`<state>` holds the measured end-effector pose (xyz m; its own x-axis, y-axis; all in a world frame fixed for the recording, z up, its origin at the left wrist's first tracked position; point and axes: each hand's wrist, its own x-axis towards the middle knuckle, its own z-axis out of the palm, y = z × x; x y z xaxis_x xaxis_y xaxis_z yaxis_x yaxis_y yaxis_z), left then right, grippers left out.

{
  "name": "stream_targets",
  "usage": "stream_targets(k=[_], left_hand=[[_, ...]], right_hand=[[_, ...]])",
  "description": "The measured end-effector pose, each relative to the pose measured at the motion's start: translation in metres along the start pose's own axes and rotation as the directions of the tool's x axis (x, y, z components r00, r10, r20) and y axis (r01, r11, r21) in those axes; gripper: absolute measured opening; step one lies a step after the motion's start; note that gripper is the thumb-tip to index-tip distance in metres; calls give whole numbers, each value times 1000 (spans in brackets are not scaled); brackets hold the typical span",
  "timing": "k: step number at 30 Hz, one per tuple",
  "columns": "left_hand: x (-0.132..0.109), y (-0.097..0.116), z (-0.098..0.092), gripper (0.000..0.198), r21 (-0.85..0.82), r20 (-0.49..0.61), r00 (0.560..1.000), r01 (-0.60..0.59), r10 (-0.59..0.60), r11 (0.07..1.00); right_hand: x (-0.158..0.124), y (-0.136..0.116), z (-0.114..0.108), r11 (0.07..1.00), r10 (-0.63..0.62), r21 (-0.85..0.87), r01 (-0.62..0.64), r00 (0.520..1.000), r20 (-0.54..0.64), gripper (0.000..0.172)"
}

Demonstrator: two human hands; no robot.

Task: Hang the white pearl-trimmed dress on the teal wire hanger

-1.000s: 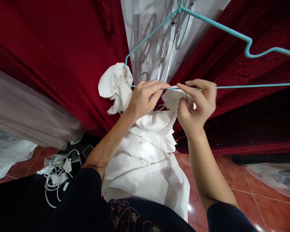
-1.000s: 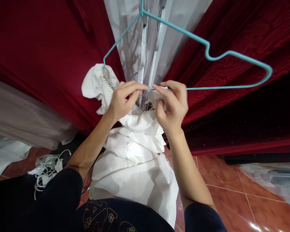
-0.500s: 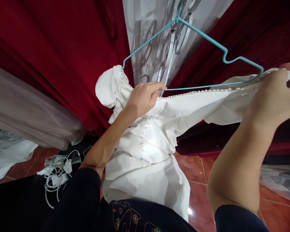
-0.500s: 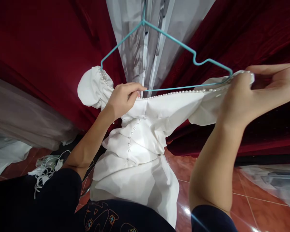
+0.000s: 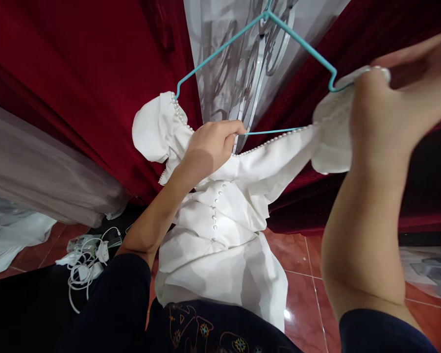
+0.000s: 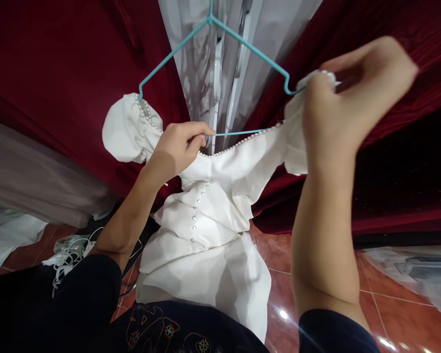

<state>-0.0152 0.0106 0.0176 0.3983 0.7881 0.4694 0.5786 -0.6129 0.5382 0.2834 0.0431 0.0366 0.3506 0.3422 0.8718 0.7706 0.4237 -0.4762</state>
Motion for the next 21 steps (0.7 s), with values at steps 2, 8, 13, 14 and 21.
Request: stream_targets(k=[2, 8, 13, 14, 21], left_hand=[[-1, -2, -1, 39, 37, -14, 1000, -6, 6, 999], [-4, -7, -5, 39, 125, -58, 998, -27, 35, 992], [-6, 0, -3, 37, 92, -49, 998, -37, 42, 995], [-6, 2, -2, 36, 67, -39, 999, -36, 38, 997], [-7, 2, 3, 33, 49, -44, 997, -54, 56, 997]], right_hand=[[-2, -22, 17, 999, 33, -16, -33, 998, 59, 16], [-30, -36, 31, 973, -7, 230, -17, 995, 101, 25], [-56, -57, 4, 910, -269, 364, 200, 952, 149, 33], [-60, -63, 1, 895, -350, 337, 291, 928, 130, 29], [-94, -54, 22, 962, -270, 100, 255, 823, 500, 22]])
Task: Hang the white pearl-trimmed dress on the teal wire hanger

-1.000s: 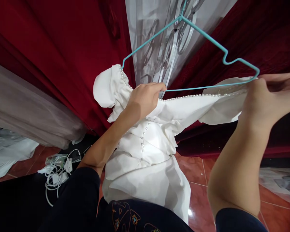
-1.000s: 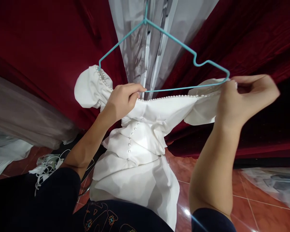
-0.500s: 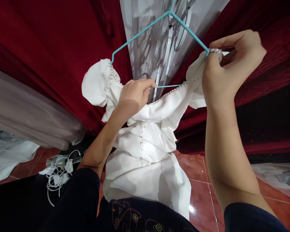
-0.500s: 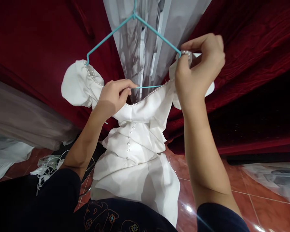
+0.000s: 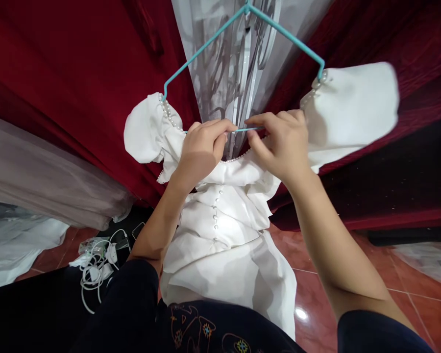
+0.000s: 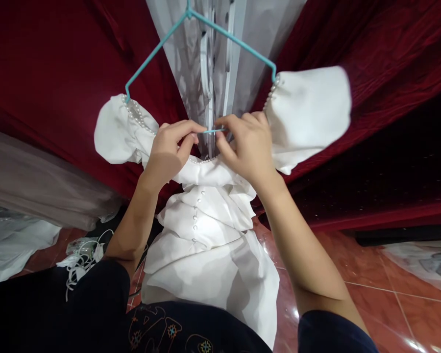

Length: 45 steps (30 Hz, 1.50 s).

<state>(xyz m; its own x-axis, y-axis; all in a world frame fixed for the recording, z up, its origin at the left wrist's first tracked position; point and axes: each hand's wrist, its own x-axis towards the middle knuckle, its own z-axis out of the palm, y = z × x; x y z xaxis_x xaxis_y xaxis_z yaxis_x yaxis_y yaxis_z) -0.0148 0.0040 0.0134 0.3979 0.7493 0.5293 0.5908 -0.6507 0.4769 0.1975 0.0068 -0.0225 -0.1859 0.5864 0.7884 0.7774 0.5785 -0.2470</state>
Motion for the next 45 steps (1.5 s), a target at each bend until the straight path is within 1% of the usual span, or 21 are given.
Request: stream_targets(k=[3, 4, 6, 7, 9, 10, 11, 12, 14, 18, 23, 26, 27, 28, 30, 32, 34, 36, 40, 43, 45], left_hand=[[0, -2, 2, 31, -7, -4, 1000, -28, 28, 1000], [-1, -2, 2, 30, -16, -37, 998, -41, 41, 999], [-3, -6, -2, 28, -11, -206, 975, -88, 84, 996], [-4, -9, -6, 27, 16, -341, 933, -116, 114, 993], [-5, -19, -17, 28, 104, -575, 802, -128, 165, 986], [-5, -25, -23, 33, 139, -636, 752, -111, 175, 984], [-4, -32, -29, 39, 156, -657, 736, -79, 163, 985], [-2, -39, -35, 42, 150, -652, 747, -41, 130, 988], [3, -50, -43, 39, 92, -603, 796, -1, 56, 996], [14, -60, -50, 33, 9, -617, 785, -54, 48, 998], [23, -70, -71, 16, -171, -537, 837, 13, -105, 985], [16, -87, -93, 15, -198, -576, 806, 29, -140, 980], [10, -94, -100, 17, -189, -606, 781, 46, -154, 981], [2, -99, -105, 19, -179, -628, 757, 84, -180, 980], [-17, -107, -109, 19, -171, -611, 742, 216, -275, 961], [-35, -105, -105, 14, -172, -526, 769, 322, -363, 931], [-49, -97, -95, 14, -161, -435, 817, 344, -379, 925], [-55, -86, -87, 16, -154, -442, 827, 310, -346, 938], [-58, -75, -85, 18, -205, -513, 792, 263, -333, 943], [-63, -75, -91, 17, -201, -418, 828, 318, -374, 927], [-67, -69, -91, 16, -136, -351, 874, 307, -335, 942]], right_hand=[[-9, 4, 13, 998, 67, -12, -67, 998, -15, 28], [-11, 2, 14, 997, 73, -11, -74, 997, -35, 31], [-12, -4, 16, 997, 77, 0, -77, 995, -65, 33], [-12, -8, 17, 997, 78, 9, -78, 994, -74, 34], [-10, -13, 19, 997, 80, 28, -78, 994, -77, 35], [-10, -15, 21, 996, 79, 34, -77, 994, -74, 34], [-9, -16, 22, 996, 80, 37, -77, 994, -73, 34], [-9, -16, 23, 996, 86, 39, -84, 993, -74, 33], [-8, -14, 24, 994, 105, 37, -102, 991, -83, 34], [-7, -9, 19, 992, 128, 30, -126, 989, -78, 39], [-3, -4, 2, 990, 143, 5, -143, 986, -81, 43], [0, -1, -4, 989, 149, 25, -148, 987, -52, 42], [1, 0, -5, 988, 149, 33, -148, 988, -42, 41], [2, 1, -5, 988, 151, 40, -150, 988, -35, 40], [3, 1, -2, 986, 159, 51, -157, 987, -36, 39], [2, -1, 2, 985, 165, 57, -162, 985, -54, 41], [1, -3, 6, 984, 172, 62, -167, 982, -83, 44], [0, -6, 9, 983, 176, 71, -168, 978, -113, 46], [-2, -11, 11, 983, 175, 80, -165, 976, -129, 47], [-3, -13, 12, 982, 183, 67, -175, 975, -129, 47], [-3, -15, 14, 983, 182, 52, -176, 973, -141, 46]])
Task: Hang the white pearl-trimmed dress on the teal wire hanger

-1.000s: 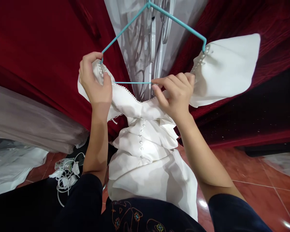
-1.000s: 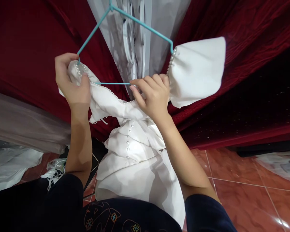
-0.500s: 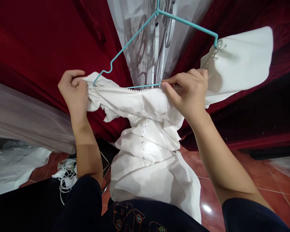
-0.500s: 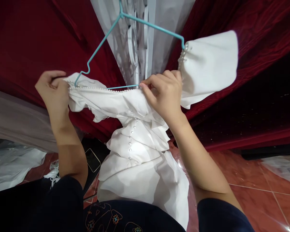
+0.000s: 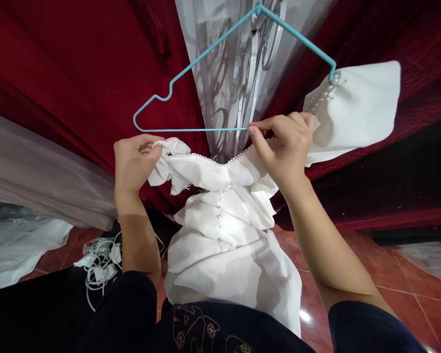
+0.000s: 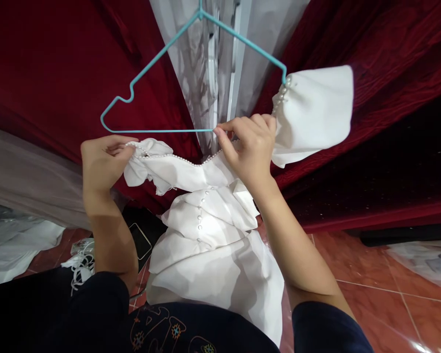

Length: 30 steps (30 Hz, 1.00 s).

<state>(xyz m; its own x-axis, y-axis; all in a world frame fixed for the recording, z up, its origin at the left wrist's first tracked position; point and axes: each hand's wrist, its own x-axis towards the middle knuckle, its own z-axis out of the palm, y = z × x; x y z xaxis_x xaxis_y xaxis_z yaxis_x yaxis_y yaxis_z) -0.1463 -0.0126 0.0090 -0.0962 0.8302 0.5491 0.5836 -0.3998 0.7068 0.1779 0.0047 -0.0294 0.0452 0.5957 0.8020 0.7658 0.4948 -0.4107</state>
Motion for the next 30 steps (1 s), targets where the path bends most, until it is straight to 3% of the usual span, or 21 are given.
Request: stream_targets(k=[3, 6, 8, 11, 13, 15, 17, 20, 23, 24, 26, 28, 30], left_hand=[[-6, 19, 10, 23, 23, 42, 974, -225, 224, 974], [-2, 46, 36, 32, -42, -61, 875, -483, 480, 875], [5, 57, 57, 35, -118, -96, 828, -561, 553, 819], [15, 59, 86, 34, -126, 67, 852, -509, 519, 852], [16, 55, 100, 29, 17, 200, 873, -457, 444, 890], [12, 52, 107, 24, 155, 262, 887, -428, 380, 891], [6, 53, 109, 24, 191, 285, 883, -434, 373, 880], [0, 57, 109, 28, 173, 313, 866, -456, 391, 873], [0, 56, 111, 30, 144, 307, 859, -466, 409, 873], [1, 54, 113, 30, 137, 301, 860, -466, 412, 874], [3, 51, 114, 30, 143, 287, 868, -457, 405, 878], [6, 48, 113, 29, 158, 277, 878, -443, 391, 883], [7, 47, 110, 27, 162, 280, 880, -437, 383, 885]], right_hand=[[-1, -3, 5, 1000, -22, -8, 22, 1000, -21, 44], [-4, -8, 12, 999, -54, -1, 54, 998, -42, 41], [-8, -11, 16, 998, -62, -5, 61, 997, -46, 38], [-13, -15, 20, 997, -70, -20, 69, 996, -46, 31], [-16, -18, 18, 996, -84, -17, 83, 996, -35, 27], [-16, -20, 11, 996, -91, 17, 91, 996, 1, 23], [-12, -20, -2, 991, -100, 86, 101, 995, -17, 20], [3, -9, -23, 980, -134, 108, 167, 955, -264, 19], [18, 15, -37, 980, -197, -97, 171, 871, -451, 44], [23, 23, -38, 978, -199, -152, 143, 863, -465, 48], [29, 33, -39, 982, -155, -164, 91, 884, -440, 36], [35, 36, -42, 998, -59, -28, 53, 923, -380, 24], [41, 41, -49, 989, -7, 136, 64, 924, -381, 32]])
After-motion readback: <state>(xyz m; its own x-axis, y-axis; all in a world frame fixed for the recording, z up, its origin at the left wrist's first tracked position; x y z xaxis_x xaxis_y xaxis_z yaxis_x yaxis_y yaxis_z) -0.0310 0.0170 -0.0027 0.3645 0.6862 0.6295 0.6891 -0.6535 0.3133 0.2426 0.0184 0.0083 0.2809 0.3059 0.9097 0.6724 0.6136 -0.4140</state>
